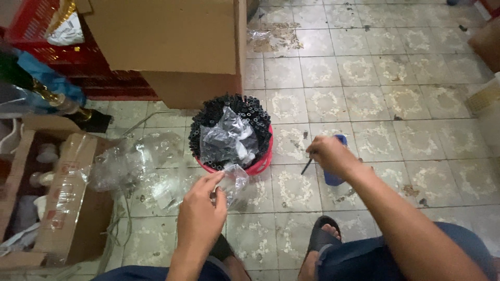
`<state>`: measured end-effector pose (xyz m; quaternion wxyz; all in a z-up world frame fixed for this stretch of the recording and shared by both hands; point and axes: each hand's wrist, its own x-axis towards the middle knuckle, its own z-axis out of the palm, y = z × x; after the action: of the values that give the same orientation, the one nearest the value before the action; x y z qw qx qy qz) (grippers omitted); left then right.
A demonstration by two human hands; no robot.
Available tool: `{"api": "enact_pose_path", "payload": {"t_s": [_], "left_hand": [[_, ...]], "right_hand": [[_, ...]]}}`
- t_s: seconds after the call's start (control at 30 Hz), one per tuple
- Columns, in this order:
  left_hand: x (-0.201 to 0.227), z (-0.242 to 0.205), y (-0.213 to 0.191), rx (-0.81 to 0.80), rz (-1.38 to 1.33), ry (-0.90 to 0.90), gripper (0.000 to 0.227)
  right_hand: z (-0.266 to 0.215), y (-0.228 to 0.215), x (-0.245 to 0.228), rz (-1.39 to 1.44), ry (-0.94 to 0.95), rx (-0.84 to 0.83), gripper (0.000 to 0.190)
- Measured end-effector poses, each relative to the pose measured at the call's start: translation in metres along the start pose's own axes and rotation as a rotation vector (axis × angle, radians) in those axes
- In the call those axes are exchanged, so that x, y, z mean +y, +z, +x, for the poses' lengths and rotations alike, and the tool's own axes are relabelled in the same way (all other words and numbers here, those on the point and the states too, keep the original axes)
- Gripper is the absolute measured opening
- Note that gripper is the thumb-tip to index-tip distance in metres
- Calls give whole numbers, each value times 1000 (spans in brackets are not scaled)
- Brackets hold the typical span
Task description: The person organizes black rods and plastic bags into a bin, handling them one at a time and placing some rods into bags.
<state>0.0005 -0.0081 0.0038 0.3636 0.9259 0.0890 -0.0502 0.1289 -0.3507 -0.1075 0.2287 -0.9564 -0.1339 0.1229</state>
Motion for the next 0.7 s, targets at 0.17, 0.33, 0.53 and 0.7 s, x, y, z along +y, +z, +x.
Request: {"api": "enact_pose_path", "payload": {"t_s": [0.17, 0.33, 0.53, 0.7], "left_hand": [[-3, 0, 0, 16, -15, 18, 39], [1, 4, 0, 7, -21, 4, 39], [0, 3, 5, 11, -57, 64, 39], [5, -1, 5, -32, -48, 32, 40]], "right_hand": [[4, 40, 26, -28, 17, -115, 21], [4, 20, 5, -18, 55, -176, 17], [-4, 30, -3, 15, 27, -254, 20], [-6, 35, -5, -58, -1, -277, 20]]}}
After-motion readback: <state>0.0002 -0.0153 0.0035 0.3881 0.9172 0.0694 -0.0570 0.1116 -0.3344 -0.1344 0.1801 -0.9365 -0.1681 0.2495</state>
